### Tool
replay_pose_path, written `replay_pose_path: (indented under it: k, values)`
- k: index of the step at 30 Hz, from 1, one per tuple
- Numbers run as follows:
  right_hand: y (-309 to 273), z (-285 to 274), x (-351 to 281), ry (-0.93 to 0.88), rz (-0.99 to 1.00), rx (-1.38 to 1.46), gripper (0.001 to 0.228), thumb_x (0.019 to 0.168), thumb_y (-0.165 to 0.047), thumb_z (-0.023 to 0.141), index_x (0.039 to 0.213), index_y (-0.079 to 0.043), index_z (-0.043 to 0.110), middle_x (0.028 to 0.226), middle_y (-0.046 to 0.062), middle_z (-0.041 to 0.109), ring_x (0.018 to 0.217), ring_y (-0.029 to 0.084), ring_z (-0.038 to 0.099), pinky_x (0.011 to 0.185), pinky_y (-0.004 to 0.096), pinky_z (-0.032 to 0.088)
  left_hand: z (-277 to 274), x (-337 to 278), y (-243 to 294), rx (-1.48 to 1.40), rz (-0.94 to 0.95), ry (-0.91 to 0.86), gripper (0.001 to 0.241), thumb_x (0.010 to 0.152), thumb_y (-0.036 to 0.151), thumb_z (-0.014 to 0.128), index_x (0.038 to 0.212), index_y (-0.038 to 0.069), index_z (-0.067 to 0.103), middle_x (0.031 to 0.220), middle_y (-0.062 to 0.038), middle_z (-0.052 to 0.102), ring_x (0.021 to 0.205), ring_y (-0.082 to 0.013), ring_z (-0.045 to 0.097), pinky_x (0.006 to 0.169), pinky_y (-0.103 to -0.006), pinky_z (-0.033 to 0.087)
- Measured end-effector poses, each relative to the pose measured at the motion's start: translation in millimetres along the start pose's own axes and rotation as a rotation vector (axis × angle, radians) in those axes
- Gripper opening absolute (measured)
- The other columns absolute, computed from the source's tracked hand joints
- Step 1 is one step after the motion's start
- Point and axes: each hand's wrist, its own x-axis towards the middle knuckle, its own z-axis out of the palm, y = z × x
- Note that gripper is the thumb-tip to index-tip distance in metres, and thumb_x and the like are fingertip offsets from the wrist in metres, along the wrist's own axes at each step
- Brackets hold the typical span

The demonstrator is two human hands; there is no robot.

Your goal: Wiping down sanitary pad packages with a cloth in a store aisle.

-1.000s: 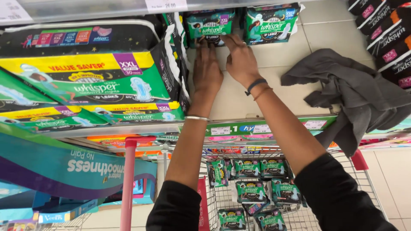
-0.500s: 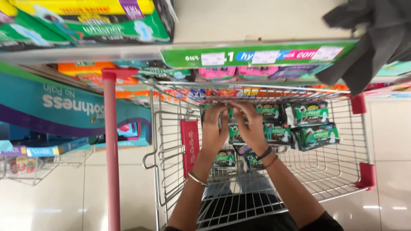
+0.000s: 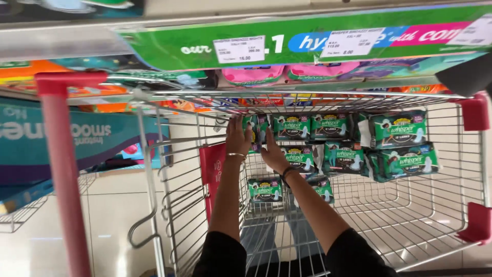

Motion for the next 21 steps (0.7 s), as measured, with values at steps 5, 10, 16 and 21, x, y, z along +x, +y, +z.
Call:
replay_pose_path:
  k: [5, 10, 16, 21]
  values:
    - [23.3, 13.4, -5.2, 0.027, -0.034, 0.340, 0.072, 0.095, -0.005, 0.046, 0.160, 0.001, 0.014, 0.160, 0.030, 0.030, 0.143, 0.040, 0.038, 0.113, 0.047, 0.035, 8.4, -8.1, -2.4, 0.256, -0.289, -0.369, 0.035, 0.109, 0.035, 0.051, 0.133, 0.011, 0.060, 0.134, -0.014, 0.063, 0.118, -0.0399, 0.057, 0.102, -0.0524, 0.049]
    - [63.1, 32.5, 6.7, 0.259, -0.045, -0.020, 0.029, 0.110, -0.016, 0.054, 0.138, -0.006, 0.054, 0.154, 0.023, 0.061, 0.131, 0.038, 0.067, 0.107, 0.042, 0.057, 54.5, -47.7, -28.6, 0.073, -0.319, -0.187, 0.046, 0.097, 0.023, 0.061, 0.139, 0.004, 0.054, 0.140, -0.028, 0.051, 0.123, -0.0437, 0.056, 0.102, -0.0521, 0.052]
    - [26.2, 25.1, 13.4, 0.136, 0.399, 0.084, 0.058, 0.097, -0.027, 0.053, 0.146, -0.004, 0.033, 0.131, 0.029, 0.061, 0.096, 0.045, 0.073, 0.086, 0.051, 0.057, 34.7, -19.3, 5.5, 0.147, -0.717, -0.585, 0.132, 0.062, 0.032, 0.090, 0.157, -0.003, 0.006, 0.157, -0.031, 0.018, 0.133, -0.0507, 0.032, 0.099, -0.0535, 0.047]
    - [70.0, 47.4, 26.8, 0.312, 0.364, 0.178, 0.057, 0.102, -0.034, 0.060, 0.143, -0.004, 0.035, 0.115, 0.030, 0.070, 0.097, 0.048, 0.068, 0.086, 0.054, 0.052, 67.8, -31.4, -28.3, 0.039, -0.777, -0.287, 0.101, 0.068, 0.035, 0.083, 0.147, 0.000, 0.032, 0.144, -0.024, 0.039, 0.134, -0.0477, 0.037, 0.104, -0.0608, 0.041]
